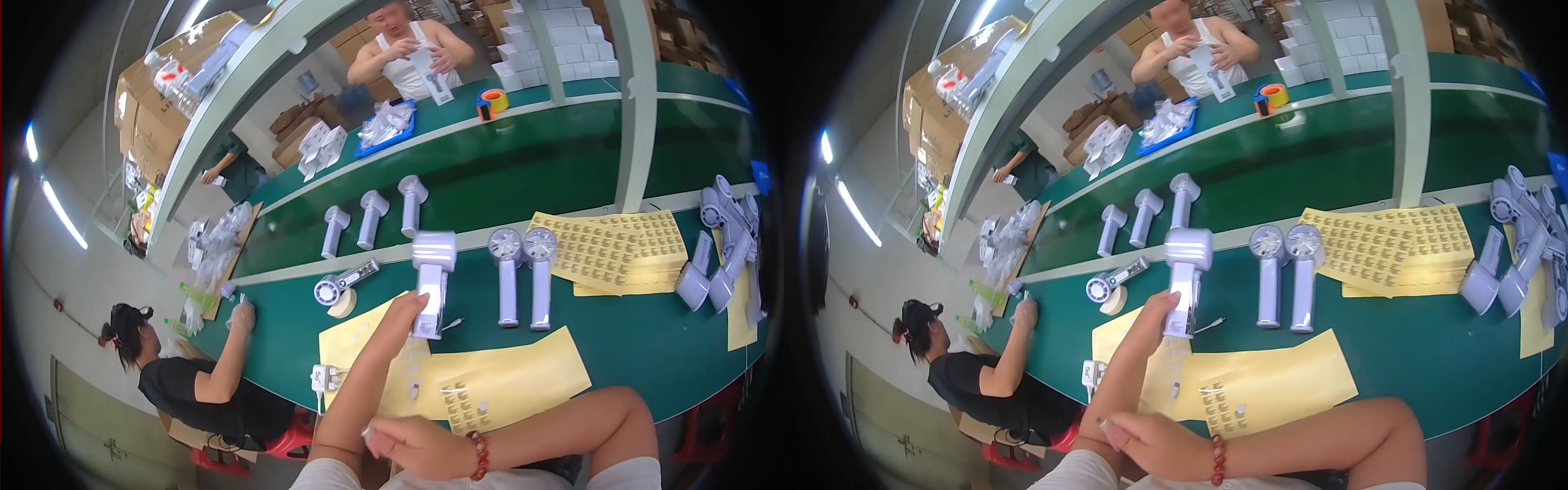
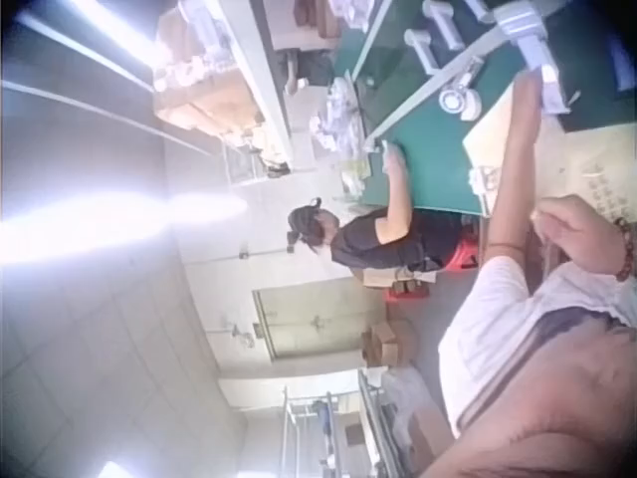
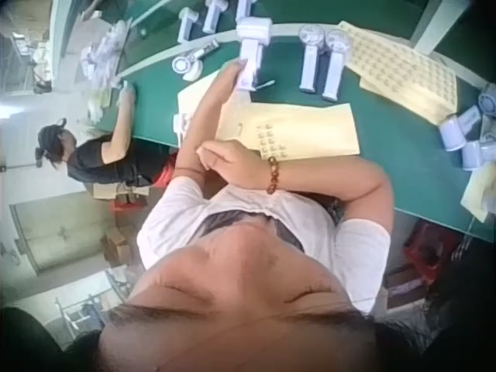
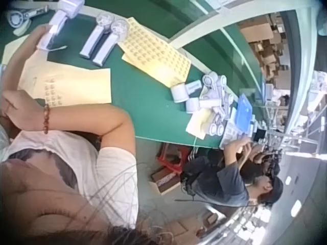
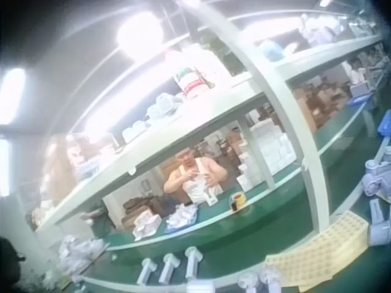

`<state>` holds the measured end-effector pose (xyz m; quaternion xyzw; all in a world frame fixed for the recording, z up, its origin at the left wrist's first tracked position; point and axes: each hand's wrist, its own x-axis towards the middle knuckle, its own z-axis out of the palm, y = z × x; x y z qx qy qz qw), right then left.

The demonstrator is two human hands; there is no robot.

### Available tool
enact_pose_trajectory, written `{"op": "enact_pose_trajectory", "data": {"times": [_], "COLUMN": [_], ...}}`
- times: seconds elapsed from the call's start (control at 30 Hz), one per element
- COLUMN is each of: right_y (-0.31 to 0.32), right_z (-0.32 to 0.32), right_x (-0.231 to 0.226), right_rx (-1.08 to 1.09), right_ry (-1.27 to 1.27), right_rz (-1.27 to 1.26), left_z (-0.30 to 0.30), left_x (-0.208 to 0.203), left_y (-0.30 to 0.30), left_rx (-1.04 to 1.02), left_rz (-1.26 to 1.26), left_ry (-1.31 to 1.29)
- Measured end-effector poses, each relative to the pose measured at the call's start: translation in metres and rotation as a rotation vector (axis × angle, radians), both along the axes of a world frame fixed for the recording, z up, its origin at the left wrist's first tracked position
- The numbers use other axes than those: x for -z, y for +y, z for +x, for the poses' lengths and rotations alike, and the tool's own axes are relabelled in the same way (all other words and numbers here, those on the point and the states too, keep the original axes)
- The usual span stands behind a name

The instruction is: The person assembles handheld fans by hand from fan components, then applies product stickers to the assembled fans.

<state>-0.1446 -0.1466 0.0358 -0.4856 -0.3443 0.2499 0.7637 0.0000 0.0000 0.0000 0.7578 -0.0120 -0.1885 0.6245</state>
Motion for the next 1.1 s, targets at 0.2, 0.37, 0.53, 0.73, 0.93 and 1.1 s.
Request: {"op": "enact_pose_trajectory", "data": {"times": [0.2, 0.37, 0.53, 0.73, 0.93, 1.1], "right_y": [-0.008, -0.011, -0.014, -0.018, -0.013, -0.015], "right_z": [0.021, 0.028, 0.036, 0.038, 0.039, 0.041], "right_x": [-0.015, -0.019, -0.024, -0.029, -0.02, -0.022], "right_rx": [0.096, 0.057, 0.051, -0.07, -0.075, -0.162], "right_ry": [0.141, 0.202, 0.285, 0.267, 0.298, 0.465], "right_rz": [0.055, 0.004, 0.037, 0.025, 0.091, 0.122], "left_z": [-0.059, -0.075, -0.084, -0.09, -0.088, -0.086], "left_x": [-0.047, -0.062, -0.071, -0.062, -0.056, -0.048], "left_y": [-0.005, -0.011, -0.027, -0.03, -0.024, -0.015], "left_rx": [-0.029, -0.134, -0.443, -0.531, -0.551, -0.495], "left_rz": [-0.791, -1.048, -0.846, -0.758, -0.686, -0.674], "left_ry": [-0.095, 0.001, -0.208, -0.357, -0.441, -0.507]}}
